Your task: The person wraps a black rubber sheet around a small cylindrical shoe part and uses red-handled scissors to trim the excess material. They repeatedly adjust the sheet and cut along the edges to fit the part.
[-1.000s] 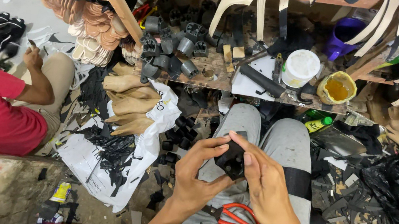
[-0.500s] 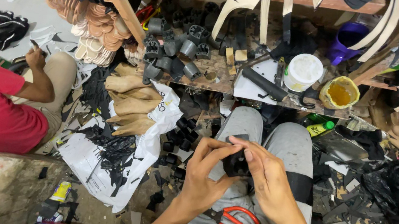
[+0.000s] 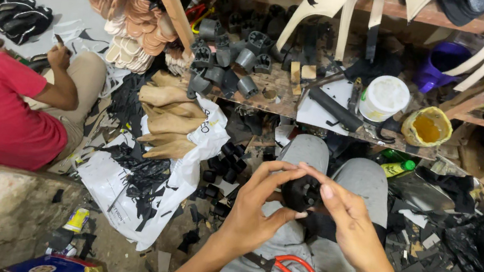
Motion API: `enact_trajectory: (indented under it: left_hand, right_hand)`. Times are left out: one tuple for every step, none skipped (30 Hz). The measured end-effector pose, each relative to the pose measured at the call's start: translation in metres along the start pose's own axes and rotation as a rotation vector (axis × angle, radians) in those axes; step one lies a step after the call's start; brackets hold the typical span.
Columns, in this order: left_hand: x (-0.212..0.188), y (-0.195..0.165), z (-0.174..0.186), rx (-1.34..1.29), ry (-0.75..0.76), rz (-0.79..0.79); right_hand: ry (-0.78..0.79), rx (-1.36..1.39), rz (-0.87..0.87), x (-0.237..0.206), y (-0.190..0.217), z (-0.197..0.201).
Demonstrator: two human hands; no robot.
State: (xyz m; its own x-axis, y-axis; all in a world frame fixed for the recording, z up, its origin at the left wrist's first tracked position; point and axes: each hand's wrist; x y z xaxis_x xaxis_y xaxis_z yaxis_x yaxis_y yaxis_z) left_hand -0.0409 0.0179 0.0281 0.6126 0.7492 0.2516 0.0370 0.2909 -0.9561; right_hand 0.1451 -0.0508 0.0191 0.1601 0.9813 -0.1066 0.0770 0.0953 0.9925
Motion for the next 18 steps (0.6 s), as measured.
enact_trajectory:
  left_hand:
    - [0.0,0.001,-0.002,-0.02,-0.047,-0.006]
    - [0.001,0.001,-0.008,-0.042,-0.094,-0.012]
    - [-0.001,0.001,-0.014,-0.063,-0.144,-0.013]
    - [-0.002,0.001,-0.019,-0.116,-0.162,0.013]
    - [-0.003,0.001,-0.022,-0.17,-0.178,0.036]
    - [-0.003,0.001,-0.023,-0.222,-0.195,0.059]
    - [-0.002,0.001,-0.021,-0.293,-0.134,0.091]
    - [0.0,0.002,-0.016,-0.364,-0.071,0.125]
    - [0.0,0.002,-0.013,-0.437,-0.011,0.161]
    - [-0.002,0.0,-0.01,-0.352,-0.034,0.139]
    - [-0.001,0.0,-0.009,-0.266,-0.053,0.113]
    - [0.0,0.0,-0.008,-0.176,-0.07,0.08]
    - [0.001,0.0,-0.008,-0.162,-0.091,0.05]
    - [0.002,0.0,-0.009,-0.149,-0.112,0.025]
    - [-0.001,0.0,-0.012,-0.139,-0.131,0.009]
    - [-0.003,0.0,-0.015,-0.121,-0.135,-0.012]
    - [-0.004,0.002,-0.017,-0.102,-0.141,-0.038]
    - [-0.006,0.005,-0.019,-0.081,-0.149,-0.066]
  right_hand:
    - [-0.003,0.008,0.015,-0.002,0.002,-0.001]
    - [-0.006,0.015,0.029,-0.004,0.003,-0.003]
    - [-0.031,-0.045,0.068,-0.005,0.004,-0.006]
    - [-0.058,-0.104,0.106,-0.006,0.004,-0.01]
    - [-0.087,-0.165,0.145,-0.006,0.005,-0.012]
    - [-0.084,-0.166,0.145,-0.006,0.006,-0.013]
    - [-0.081,-0.167,0.143,-0.005,0.007,-0.013]
    - [-0.082,-0.168,0.141,-0.005,0.008,-0.012]
    - [-0.075,-0.128,0.133,-0.004,0.008,-0.012]
    - [-0.065,-0.088,0.122,-0.003,0.008,-0.012]
    - [-0.059,-0.047,0.117,-0.003,0.007,-0.012]
    - [-0.045,-0.026,0.153,-0.002,0.005,-0.012]
    - [-0.029,-0.004,0.192,-0.003,0.003,-0.014]
    - [-0.011,0.019,0.226,-0.002,0.001,-0.016]
    - [-0.056,0.046,0.208,-0.003,-0.003,-0.021]
    - [-0.104,0.073,0.186,-0.006,-0.007,-0.025]
    - [-0.149,0.098,0.169,-0.003,-0.009,-0.028]
    - [-0.136,0.116,0.153,-0.001,-0.011,-0.028]
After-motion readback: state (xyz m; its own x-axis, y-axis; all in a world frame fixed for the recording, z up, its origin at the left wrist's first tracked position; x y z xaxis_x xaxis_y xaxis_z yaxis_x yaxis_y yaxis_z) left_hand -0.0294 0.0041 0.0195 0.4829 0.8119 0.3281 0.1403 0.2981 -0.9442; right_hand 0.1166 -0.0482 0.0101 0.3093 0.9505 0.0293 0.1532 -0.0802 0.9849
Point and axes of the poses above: each hand's wrist, its own x-axis towards the middle knuckle, its own z-axis out of the back of the hand, y = z × x, and after that the axes turned 1 degree about x, right-handed
